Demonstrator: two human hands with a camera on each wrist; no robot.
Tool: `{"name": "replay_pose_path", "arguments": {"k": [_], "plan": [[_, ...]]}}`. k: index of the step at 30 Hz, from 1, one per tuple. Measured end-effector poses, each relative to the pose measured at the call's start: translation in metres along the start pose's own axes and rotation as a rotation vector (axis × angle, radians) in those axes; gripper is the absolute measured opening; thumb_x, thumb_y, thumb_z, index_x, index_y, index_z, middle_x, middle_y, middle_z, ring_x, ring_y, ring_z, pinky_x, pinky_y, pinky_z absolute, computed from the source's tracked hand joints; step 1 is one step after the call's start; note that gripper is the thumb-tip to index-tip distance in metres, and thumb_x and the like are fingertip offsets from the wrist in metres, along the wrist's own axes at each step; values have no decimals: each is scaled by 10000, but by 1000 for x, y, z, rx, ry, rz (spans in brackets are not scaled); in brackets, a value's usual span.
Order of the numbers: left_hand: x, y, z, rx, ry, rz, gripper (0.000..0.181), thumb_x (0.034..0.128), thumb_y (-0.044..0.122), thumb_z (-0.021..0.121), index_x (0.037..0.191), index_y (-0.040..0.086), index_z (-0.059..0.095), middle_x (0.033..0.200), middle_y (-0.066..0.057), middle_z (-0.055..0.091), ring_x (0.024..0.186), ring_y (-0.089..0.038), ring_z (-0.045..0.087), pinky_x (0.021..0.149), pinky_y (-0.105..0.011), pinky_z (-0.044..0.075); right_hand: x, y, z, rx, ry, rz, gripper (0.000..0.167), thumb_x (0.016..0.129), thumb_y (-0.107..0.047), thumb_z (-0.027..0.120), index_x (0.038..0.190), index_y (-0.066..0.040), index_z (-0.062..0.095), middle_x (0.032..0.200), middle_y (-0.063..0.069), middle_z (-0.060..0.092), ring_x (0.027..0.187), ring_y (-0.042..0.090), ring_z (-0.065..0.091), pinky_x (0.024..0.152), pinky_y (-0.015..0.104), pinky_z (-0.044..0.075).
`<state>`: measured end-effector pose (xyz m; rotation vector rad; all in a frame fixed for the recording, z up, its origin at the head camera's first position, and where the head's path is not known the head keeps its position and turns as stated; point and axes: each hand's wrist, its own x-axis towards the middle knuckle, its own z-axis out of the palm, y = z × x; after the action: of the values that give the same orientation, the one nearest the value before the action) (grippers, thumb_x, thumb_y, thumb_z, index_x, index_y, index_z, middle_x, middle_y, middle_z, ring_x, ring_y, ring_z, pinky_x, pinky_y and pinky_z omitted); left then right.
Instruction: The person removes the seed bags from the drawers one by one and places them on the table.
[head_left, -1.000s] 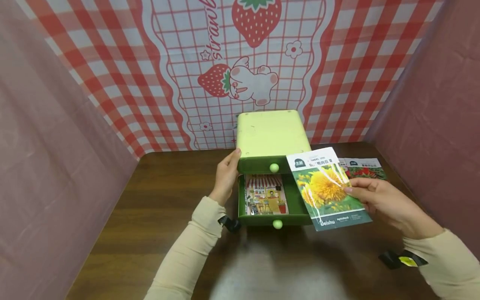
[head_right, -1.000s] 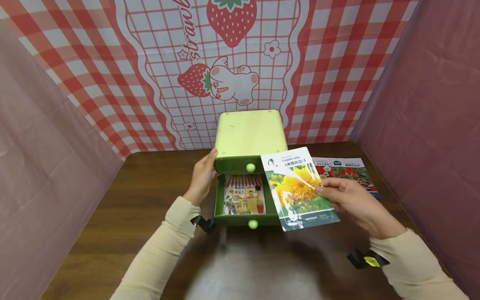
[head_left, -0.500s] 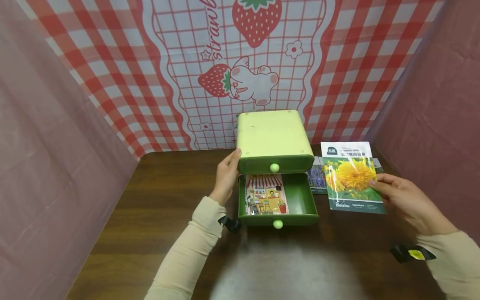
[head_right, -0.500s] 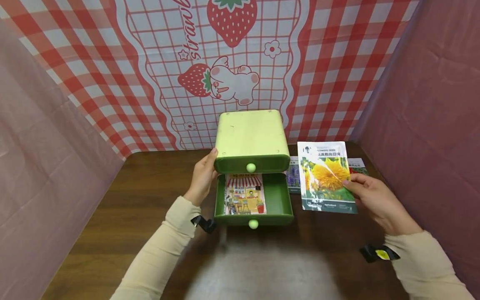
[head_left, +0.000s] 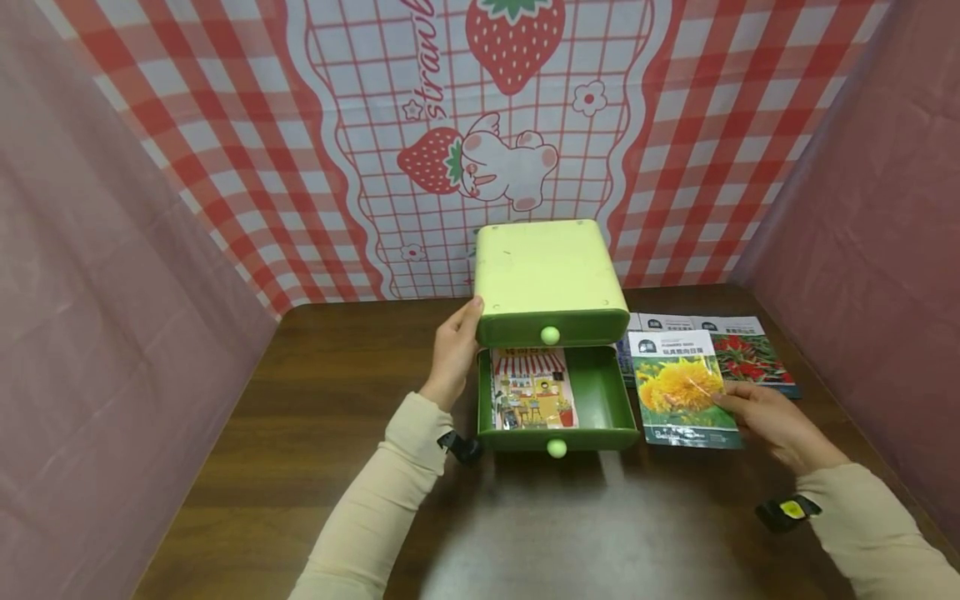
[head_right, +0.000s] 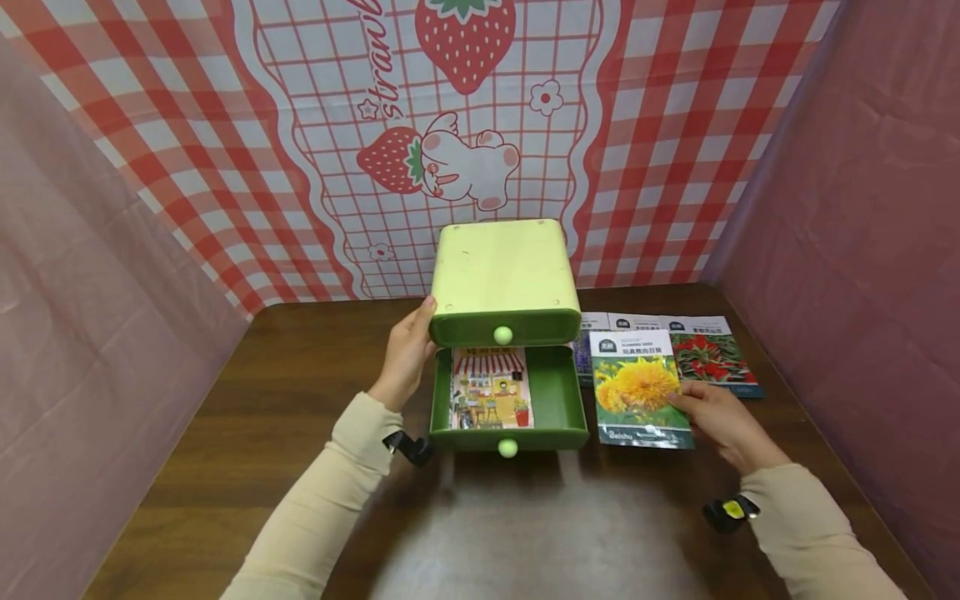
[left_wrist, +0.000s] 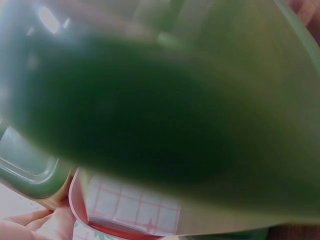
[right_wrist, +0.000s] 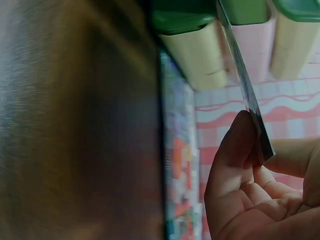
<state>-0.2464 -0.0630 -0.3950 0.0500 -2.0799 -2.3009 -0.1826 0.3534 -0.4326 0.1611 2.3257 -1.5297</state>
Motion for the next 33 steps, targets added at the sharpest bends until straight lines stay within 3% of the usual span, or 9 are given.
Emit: {"name": "replay_pose_path", "arguments": {"k": [6, 14, 18, 25, 33], "plan": [[0, 1, 0, 0, 3, -9, 635, 977, 520, 523, 1455, 106, 474, 1499, -39, 481, 1244, -235, 578, 1021, -377, 518, 8, 11, 14, -140, 17, 71, 326, 1029, -333, 487, 1033, -24, 591, 899, -37, 540, 791, 99, 524, 658, 275, 507], [-3, 5, 1, 2, 10, -14, 607, 989, 488, 520, 1450, 97, 479, 1490, -50, 492, 1219, -245, 595, 1005, -370, 528, 14, 16, 30, -225, 28, 66, 395, 1014, -311, 519, 1126, 59, 598, 1013, 61, 581, 902, 175, 504, 701, 281, 481], [-1, 1, 0, 9, 13, -9, 608, 986, 499, 517, 1450, 108, 482, 1493, -33, 489, 1235, -230, 583, 1010, -375, 525, 15, 16, 36, -254, 30, 54, 393, 1010, -276, 522, 1142, 87, 593, 1033, 104, 593, 906, 191, 508, 696, 282, 467], [-2, 1, 0, 9, 9, -7, 614, 987, 499, 516, 1456, 104, 473, 1498, -41, 483, 1236, -238, 583, 1013, -379, 523, 18, 17, 45, -272, 52, 54, 333, 980, -217, 552, 1088, 93, 611, 902, 60, 604, 778, 152, 517, 634, 285, 461], [-1, 1, 1, -3, 9, -1, 608, 991, 487, 516, 1458, 102, 468, 1501, -41, 479, 1239, -238, 581, 1006, -373, 528, 17, 17, 46, -330, 59, 39, 302, 960, -214, 593, 1013, 80, 637, 859, 59, 596, 749, 157, 517, 609, 295, 487]]}}
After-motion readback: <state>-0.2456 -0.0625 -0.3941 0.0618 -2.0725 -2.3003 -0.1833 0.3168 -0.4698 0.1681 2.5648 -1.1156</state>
